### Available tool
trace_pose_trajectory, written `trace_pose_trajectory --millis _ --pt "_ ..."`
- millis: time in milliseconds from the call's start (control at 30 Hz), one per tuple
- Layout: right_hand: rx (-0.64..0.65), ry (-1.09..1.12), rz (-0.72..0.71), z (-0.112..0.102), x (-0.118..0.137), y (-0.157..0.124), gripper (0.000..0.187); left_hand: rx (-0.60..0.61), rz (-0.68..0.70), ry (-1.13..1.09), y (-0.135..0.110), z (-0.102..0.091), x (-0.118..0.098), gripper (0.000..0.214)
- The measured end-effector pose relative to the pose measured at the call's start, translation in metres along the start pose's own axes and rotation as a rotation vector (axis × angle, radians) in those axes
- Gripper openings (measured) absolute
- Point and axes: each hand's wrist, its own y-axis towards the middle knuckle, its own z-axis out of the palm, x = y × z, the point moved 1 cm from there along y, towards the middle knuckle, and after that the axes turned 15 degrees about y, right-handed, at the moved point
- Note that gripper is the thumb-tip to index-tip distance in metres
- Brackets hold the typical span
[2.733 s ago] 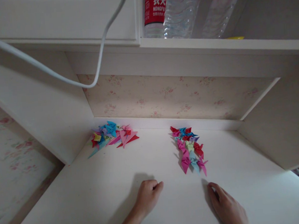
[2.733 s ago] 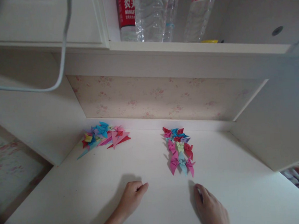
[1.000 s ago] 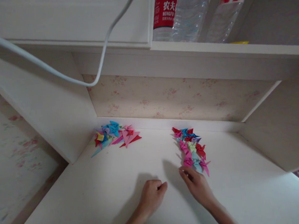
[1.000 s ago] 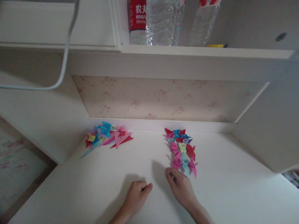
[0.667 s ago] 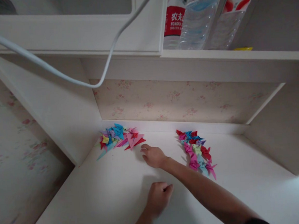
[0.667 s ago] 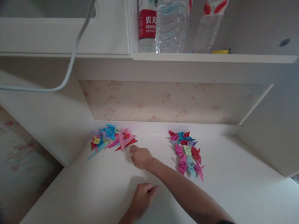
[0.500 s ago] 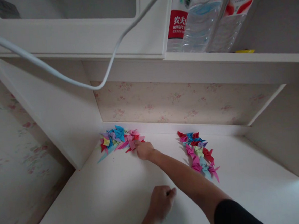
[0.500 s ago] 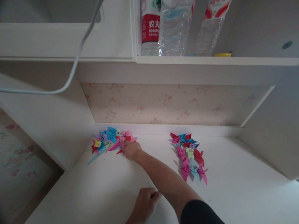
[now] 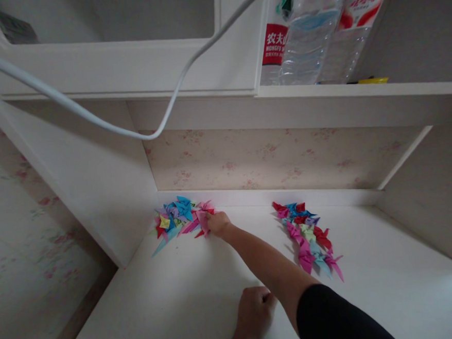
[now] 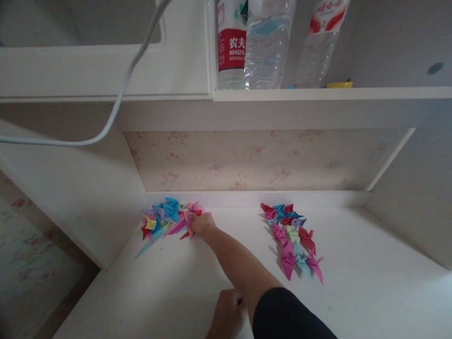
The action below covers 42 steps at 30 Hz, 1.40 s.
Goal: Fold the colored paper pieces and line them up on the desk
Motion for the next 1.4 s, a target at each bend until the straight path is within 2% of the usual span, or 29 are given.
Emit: trace_pose_trajectory --millis 100,267,367,467,533,633,700,767,867,1100,1267,1400 --pt "-0.078 0.099 -0.002 -0.007 -0.004 -0.011 0.020 -0.014 0.009 -0.012 0.001 0.000 0.001 0.036" --pt "-0.312 0.344 -0.054 -0.017 -0.006 -0.058 0.029 -0.008 -0.007 -0.083 0.005 0.001 0.009 0.042" --pt "-0.544 0.522 0.021 -0.015 -0.012 -0.099 0.030 -0.049 -0.036 -0.121 0.011 0.001 0.014 0.043" --pt "-0.739 0.674 0.155 -0.003 -0.020 -0.145 0.034 -0.123 -0.071 -0.190 0.015 -0.002 0.016 0.044" --pt "-0.860 0.910 0.259 0.008 -0.026 -0.177 0.036 -0.164 -0.090 -0.247 0.015 -0.005 0.016 0.045" --pt "-1.026 1.452 0.434 0.027 -0.031 -0.220 0.046 -0.218 -0.121 -0.315 0.013 -0.008 0.013 0.047" --pt "-1.032 1.648 0.507 0.039 -0.032 -0.242 0.048 -0.237 -0.122 -0.344 0.009 -0.009 0.010 0.048" --pt "-0.980 1.689 0.520 0.047 -0.032 -0.258 0.043 -0.256 -0.117 -0.355 0.006 -0.009 0.008 0.050" --pt "-0.921 1.680 0.458 0.054 -0.033 -0.272 0.038 -0.293 -0.113 -0.338 0.001 -0.009 0.005 0.057" --pt "-0.878 1.711 0.362 0.054 -0.035 -0.278 0.032 -0.281 0.003 -0.248 0.000 -0.006 0.006 0.048" --pt "-0.821 1.705 0.329 0.053 -0.035 -0.279 0.031 -0.275 -0.057 -0.277 -0.002 -0.005 0.007 0.053" --pt "-0.802 1.726 0.339 0.054 -0.035 -0.281 0.031 -0.272 -0.044 -0.304 -0.006 -0.006 0.002 0.054"
